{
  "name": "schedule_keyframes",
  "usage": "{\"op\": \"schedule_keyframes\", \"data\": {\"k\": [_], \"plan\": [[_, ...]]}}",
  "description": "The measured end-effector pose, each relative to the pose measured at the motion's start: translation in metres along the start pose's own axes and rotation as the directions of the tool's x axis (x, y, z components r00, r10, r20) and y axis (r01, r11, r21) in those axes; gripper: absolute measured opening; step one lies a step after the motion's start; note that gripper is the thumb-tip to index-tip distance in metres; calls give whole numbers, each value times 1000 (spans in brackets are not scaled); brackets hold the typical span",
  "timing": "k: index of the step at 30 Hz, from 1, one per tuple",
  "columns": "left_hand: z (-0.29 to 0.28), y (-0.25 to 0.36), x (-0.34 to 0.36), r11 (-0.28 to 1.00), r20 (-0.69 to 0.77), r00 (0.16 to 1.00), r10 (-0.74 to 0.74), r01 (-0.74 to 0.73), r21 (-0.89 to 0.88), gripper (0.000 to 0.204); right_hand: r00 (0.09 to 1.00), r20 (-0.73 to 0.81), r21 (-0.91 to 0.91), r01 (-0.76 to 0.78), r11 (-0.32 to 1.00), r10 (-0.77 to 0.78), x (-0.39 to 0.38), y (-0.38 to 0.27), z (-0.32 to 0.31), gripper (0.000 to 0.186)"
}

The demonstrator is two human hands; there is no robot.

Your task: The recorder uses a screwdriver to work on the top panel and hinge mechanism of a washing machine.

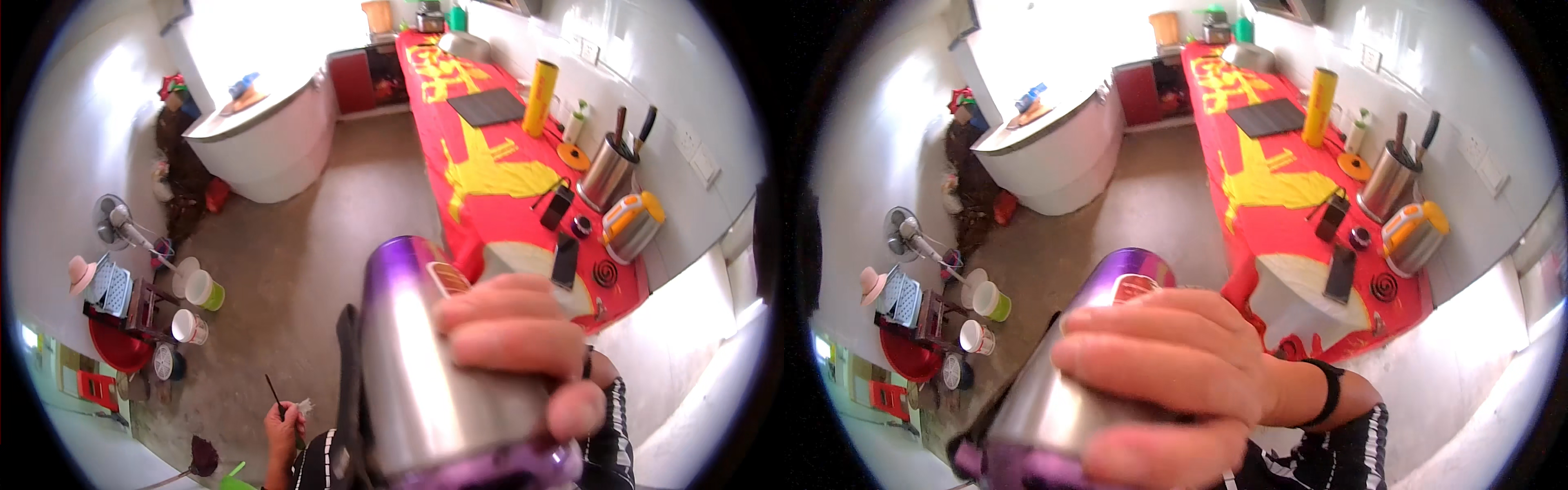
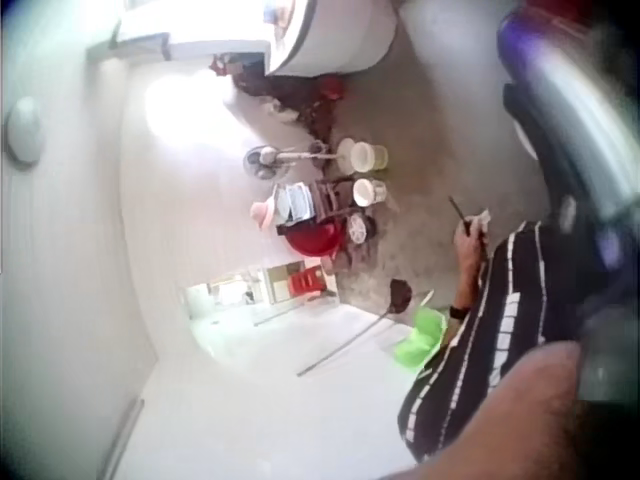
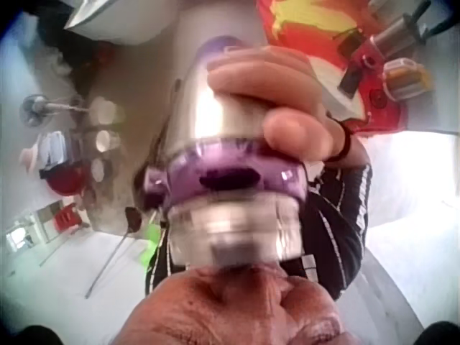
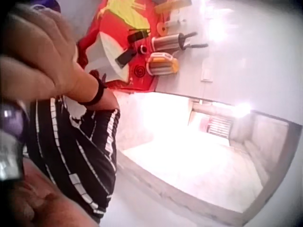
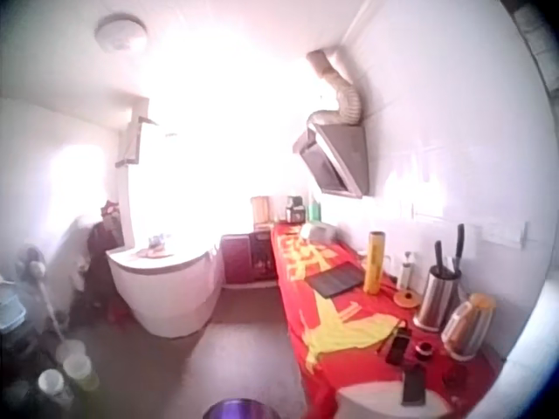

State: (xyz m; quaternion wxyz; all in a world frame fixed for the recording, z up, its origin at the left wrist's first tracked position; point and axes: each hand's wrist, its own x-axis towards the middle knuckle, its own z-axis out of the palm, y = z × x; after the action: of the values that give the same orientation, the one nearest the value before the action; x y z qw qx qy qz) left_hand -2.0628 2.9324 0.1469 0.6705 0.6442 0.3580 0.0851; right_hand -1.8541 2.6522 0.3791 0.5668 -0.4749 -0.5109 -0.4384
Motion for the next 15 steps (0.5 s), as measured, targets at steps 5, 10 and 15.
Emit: {"op": "schedule_keyframes", "data": {"k": [5, 10, 15], "plan": [[17, 5, 10, 999, 10, 999, -37, 37, 24, 10, 934, 156, -151, -299, 942, 321, -40, 34, -51, 59], [34, 12, 8, 997, -21, 997, -69, 70, 20, 11, 760, -37, -489, -580, 652, 649, -114, 101, -94, 99], [40, 2, 3, 999, -34, 998, -51, 51, -15, 12, 688, -245, -537, -683, 495, 683, -156, 166, -140, 96]]}}
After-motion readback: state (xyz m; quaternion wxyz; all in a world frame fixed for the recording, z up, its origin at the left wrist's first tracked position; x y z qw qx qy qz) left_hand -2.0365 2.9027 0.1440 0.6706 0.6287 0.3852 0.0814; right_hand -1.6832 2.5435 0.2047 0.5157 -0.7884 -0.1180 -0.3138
